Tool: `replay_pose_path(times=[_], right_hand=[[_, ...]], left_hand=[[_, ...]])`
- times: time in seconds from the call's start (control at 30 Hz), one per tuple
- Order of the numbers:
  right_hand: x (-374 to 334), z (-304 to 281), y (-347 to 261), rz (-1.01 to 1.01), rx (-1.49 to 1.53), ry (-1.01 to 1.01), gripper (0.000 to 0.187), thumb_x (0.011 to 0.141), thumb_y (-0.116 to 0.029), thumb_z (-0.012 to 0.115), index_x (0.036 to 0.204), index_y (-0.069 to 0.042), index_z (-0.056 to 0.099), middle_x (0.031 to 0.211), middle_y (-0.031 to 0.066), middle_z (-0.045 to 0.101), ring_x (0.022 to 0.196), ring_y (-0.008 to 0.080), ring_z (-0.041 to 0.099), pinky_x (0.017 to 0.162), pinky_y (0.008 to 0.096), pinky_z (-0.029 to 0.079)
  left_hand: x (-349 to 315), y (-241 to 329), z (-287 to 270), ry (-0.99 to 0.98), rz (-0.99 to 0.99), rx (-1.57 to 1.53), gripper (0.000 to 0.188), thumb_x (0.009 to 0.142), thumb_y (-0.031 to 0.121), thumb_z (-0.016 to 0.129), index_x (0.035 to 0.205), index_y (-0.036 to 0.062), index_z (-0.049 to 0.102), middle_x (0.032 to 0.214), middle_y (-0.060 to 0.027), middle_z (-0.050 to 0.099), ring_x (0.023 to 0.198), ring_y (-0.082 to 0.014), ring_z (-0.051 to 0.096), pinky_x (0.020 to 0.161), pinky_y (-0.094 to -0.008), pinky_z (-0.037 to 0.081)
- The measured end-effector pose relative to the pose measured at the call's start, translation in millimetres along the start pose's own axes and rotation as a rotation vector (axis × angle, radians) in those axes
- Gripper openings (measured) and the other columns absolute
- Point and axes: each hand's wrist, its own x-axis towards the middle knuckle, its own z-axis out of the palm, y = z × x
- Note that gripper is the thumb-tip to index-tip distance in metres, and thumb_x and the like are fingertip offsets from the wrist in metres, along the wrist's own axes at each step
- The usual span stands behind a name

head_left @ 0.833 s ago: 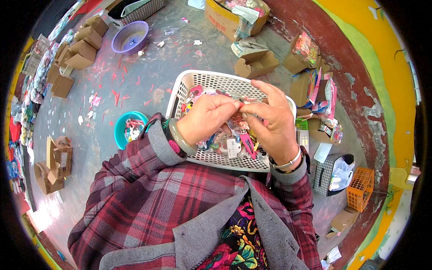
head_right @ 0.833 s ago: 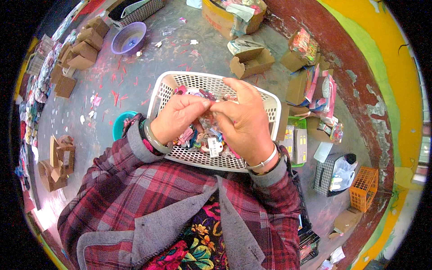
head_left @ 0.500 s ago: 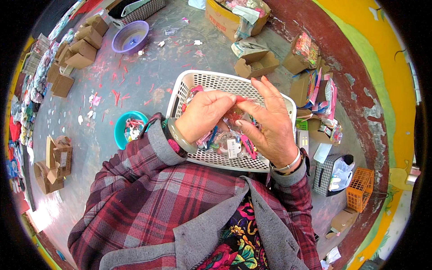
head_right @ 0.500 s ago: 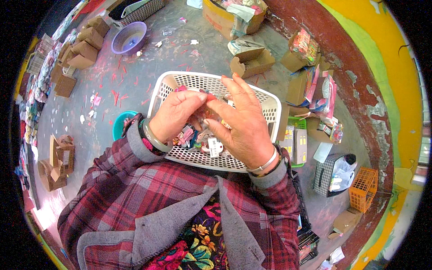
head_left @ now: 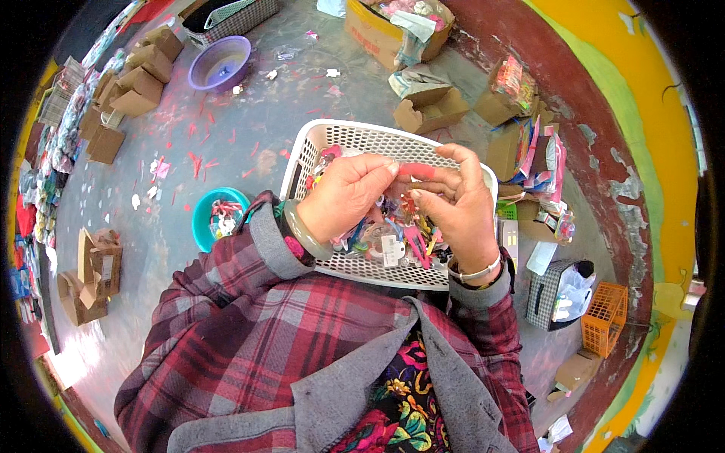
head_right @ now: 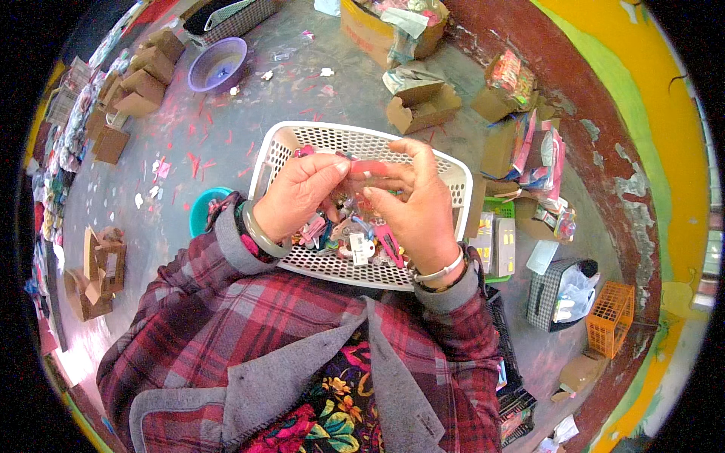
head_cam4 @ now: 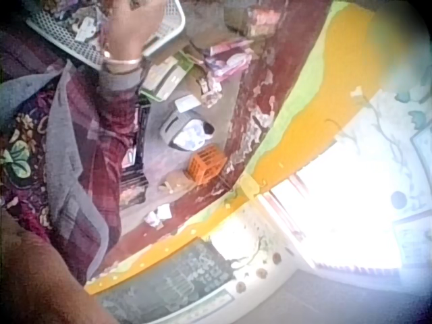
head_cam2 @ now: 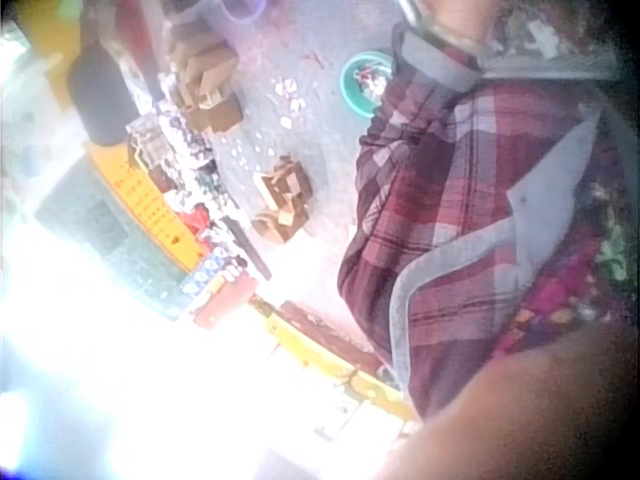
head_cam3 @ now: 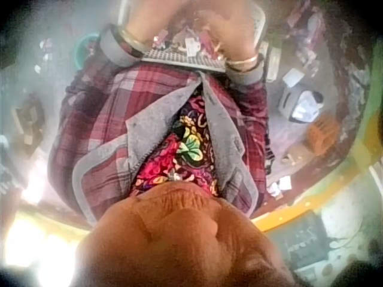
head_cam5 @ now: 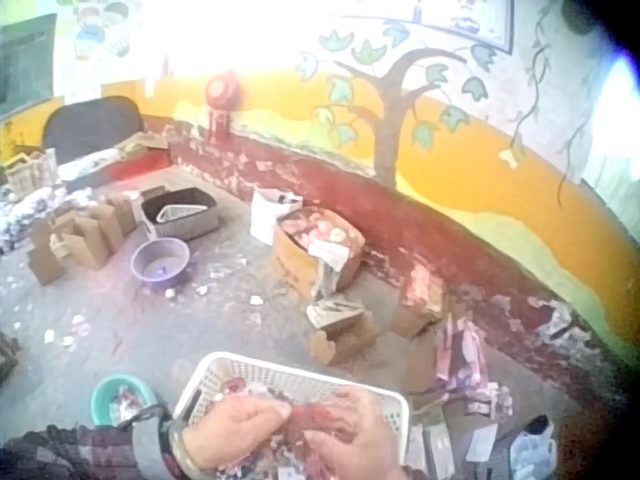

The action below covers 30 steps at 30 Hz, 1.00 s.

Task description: The person sits on the floor and sorts through a white basket filled with colorful hair clips. They pick up individual clips, examine them, and place them into a smaller white basket on the floor.

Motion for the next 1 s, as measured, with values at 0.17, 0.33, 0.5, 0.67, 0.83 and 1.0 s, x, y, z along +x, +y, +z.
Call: replay_pose_path(times=[0.17, 0.33, 0.5, 0.67, 0.83, 1.0], right_hand=[[2.3, -13.6, 10.3, 0.103, 0.128, -0.064, 0.022, 0.081, 0.000, 0.060, 0.102, 0.003, 0.054, 0.086, 0.0087, 0.063, 0.074, 0.0105, 0.060, 0.062, 0.0210, 0.049], [0.6, -7.4, 6.2, 0.065, 0.144, 0.036, 0.012, 0.083, -0.004, 0.059, 0.092, 0.004, 0.061, 0.081, 0.0056, 0.064, 0.068, 0.0076, 0.058, 0.059, 0.0190, 0.047], [2.0, -8.9, 12.3, 0.049, 0.060, 0.006, 0.011, 0.083, -0.005, 0.061, 0.090, 0.003, 0.063, 0.080, 0.0034, 0.063, 0.069, 0.0051, 0.056, 0.058, 0.0175, 0.044], [2.2, -6.8, 18.5, 0.048, 0.098, -0.006, 0.012, 0.082, -0.005, 0.062, 0.090, 0.003, 0.062, 0.079, 0.0023, 0.063, 0.068, 0.0041, 0.054, 0.058, 0.0167, 0.043], [1.6, -7.8, 20.0, 0.053, 0.135, -0.006, 0.012, 0.081, -0.005, 0.063, 0.090, 0.003, 0.063, 0.077, 0.0018, 0.062, 0.067, 0.0035, 0.053, 0.057, 0.0165, 0.042], [2.6, -9.6, 19.7, 0.011, 0.089, 0.046, 0.009, 0.082, -0.005, 0.062, 0.086, 0.003, 0.063, 0.074, 0.0016, 0.062, 0.064, 0.0033, 0.053, 0.052, 0.0165, 0.041]], left_hand=[[-1.2, 5.9, 1.1, -0.025, 0.009, -0.067, 0.024, 0.092, 0.020, 0.047, 0.101, 0.0010, 0.058, 0.084, -0.0030, 0.060, 0.069, -0.0050, 0.055, 0.048, -0.0181, 0.046], [-0.7, 10.6, 4.6, -0.060, -0.030, -0.091, 0.023, 0.089, 0.018, 0.054, 0.104, 0.0007, 0.058, 0.085, -0.0025, 0.061, 0.070, -0.0050, 0.055, 0.050, -0.0180, 0.046], [-0.3, 0.4, -2.2, -0.041, -0.090, -0.047, 0.020, 0.089, 0.015, 0.054, 0.101, 0.0005, 0.061, 0.086, -0.0025, 0.061, 0.070, -0.0068, 0.057, 0.051, -0.0185, 0.047], [0.2, 3.7, 3.0, -0.018, -0.076, -0.050, 0.023, 0.092, 0.017, 0.050, 0.106, 0.0027, 0.061, 0.086, -0.0019, 0.062, 0.072, -0.0074, 0.058, 0.053, -0.0183, 0.049], [-1.5, 6.0, 4.2, -0.048, -0.090, -0.076, 0.023, 0.091, 0.018, 0.050, 0.105, 0.0024, 0.060, 0.086, -0.0030, 0.062, 0.071, -0.0078, 0.058, 0.053, -0.0186, 0.050], [0.0, 5.2, 4.0, -0.185, -0.227, -0.065, 0.020, 0.088, 0.017, 0.056, 0.101, 0.0019, 0.060, 0.084, -0.0024, 0.063, 0.065, -0.0059, 0.057, 0.048, -0.0172, 0.047]])
